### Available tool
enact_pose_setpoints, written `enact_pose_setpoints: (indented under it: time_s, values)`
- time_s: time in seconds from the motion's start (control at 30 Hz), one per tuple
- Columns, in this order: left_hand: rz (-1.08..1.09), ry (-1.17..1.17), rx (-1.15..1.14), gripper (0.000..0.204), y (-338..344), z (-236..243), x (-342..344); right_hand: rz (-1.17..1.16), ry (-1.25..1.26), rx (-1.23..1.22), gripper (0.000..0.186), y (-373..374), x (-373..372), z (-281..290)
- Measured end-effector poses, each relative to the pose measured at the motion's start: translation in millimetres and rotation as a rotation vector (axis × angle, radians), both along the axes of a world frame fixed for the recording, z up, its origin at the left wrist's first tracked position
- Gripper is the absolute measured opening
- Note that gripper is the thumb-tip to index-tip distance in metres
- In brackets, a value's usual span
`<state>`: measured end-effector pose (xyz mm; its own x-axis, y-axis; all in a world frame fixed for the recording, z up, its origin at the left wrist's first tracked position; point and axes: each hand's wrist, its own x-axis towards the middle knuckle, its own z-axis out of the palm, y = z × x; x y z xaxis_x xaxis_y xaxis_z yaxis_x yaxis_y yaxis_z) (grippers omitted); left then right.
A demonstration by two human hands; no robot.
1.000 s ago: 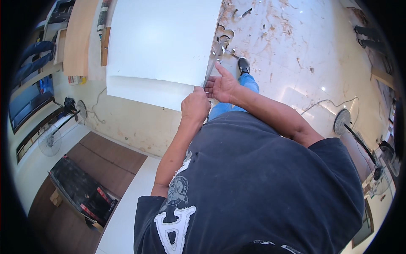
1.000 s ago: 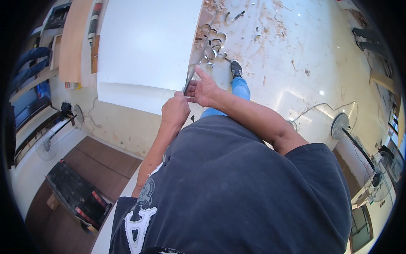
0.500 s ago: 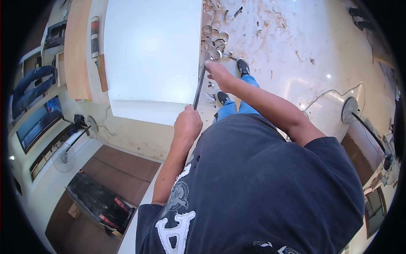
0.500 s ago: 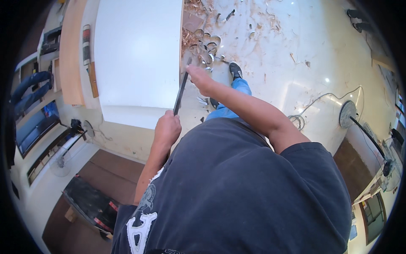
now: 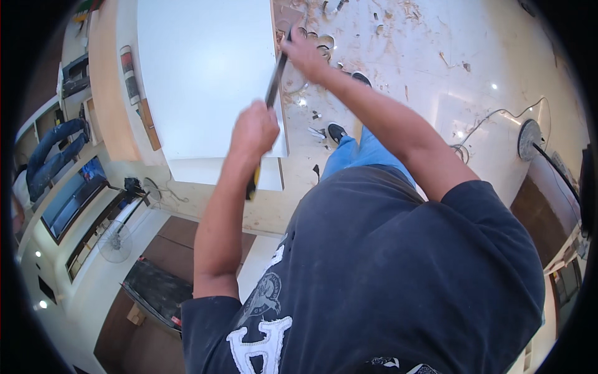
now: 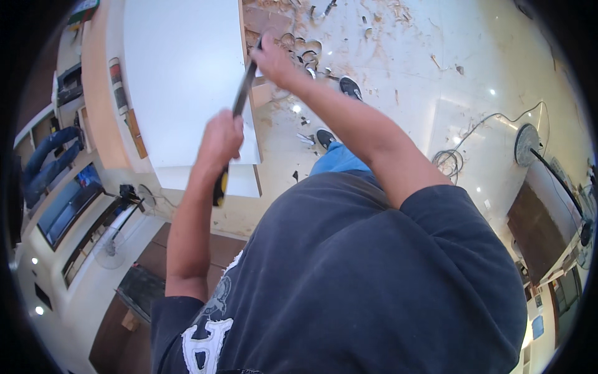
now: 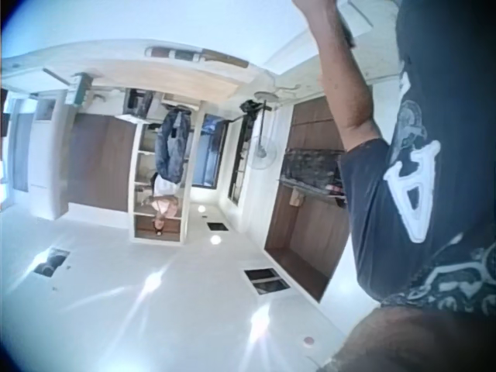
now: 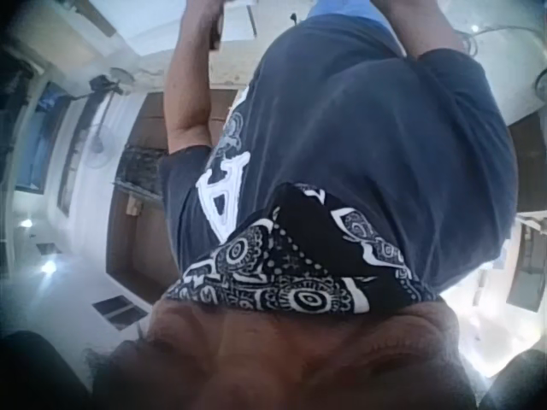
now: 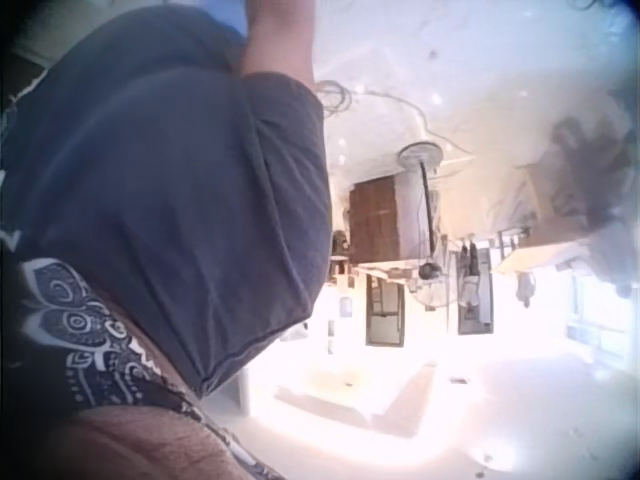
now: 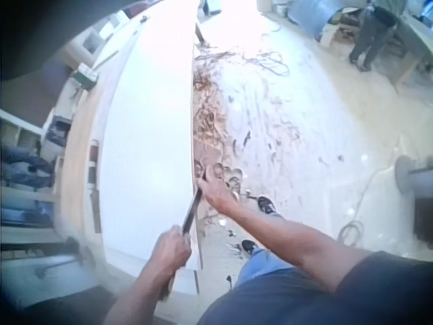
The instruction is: The person files the edges of a panel using a hand file, wipes the board with a cloth, and shifts the panel to file along its other edges and corners.
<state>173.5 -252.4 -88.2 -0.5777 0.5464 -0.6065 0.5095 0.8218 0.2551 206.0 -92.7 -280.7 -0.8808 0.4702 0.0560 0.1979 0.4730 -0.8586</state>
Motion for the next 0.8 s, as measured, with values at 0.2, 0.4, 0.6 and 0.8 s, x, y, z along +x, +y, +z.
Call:
enact_pose_setpoints:
  time_s: [0.2, 0.4, 0.6, 0.8]
  values:
    - [-0.034, -0.109, -0.213, 0.028, -97, 52, 78, 0.104, -0.216, -0.743, 0.086, -116, 110, 23]
    - [0.042, -0.147, -0.257, 0.025, -60, 91, 61, 0.239, -0.215, -0.596, 0.091, -90, 100, 35]
    - [-0.218, -0.07, -0.23, 0.026, -51, -2, 15, 0.33, -0.271, -0.701, 0.091, -29, 45, -7]
    - [0.083, -0.141, -0.262, 0.027, -3, 81, 14, 0.227, -0.133, -0.573, 0.095, -21, 46, 27]
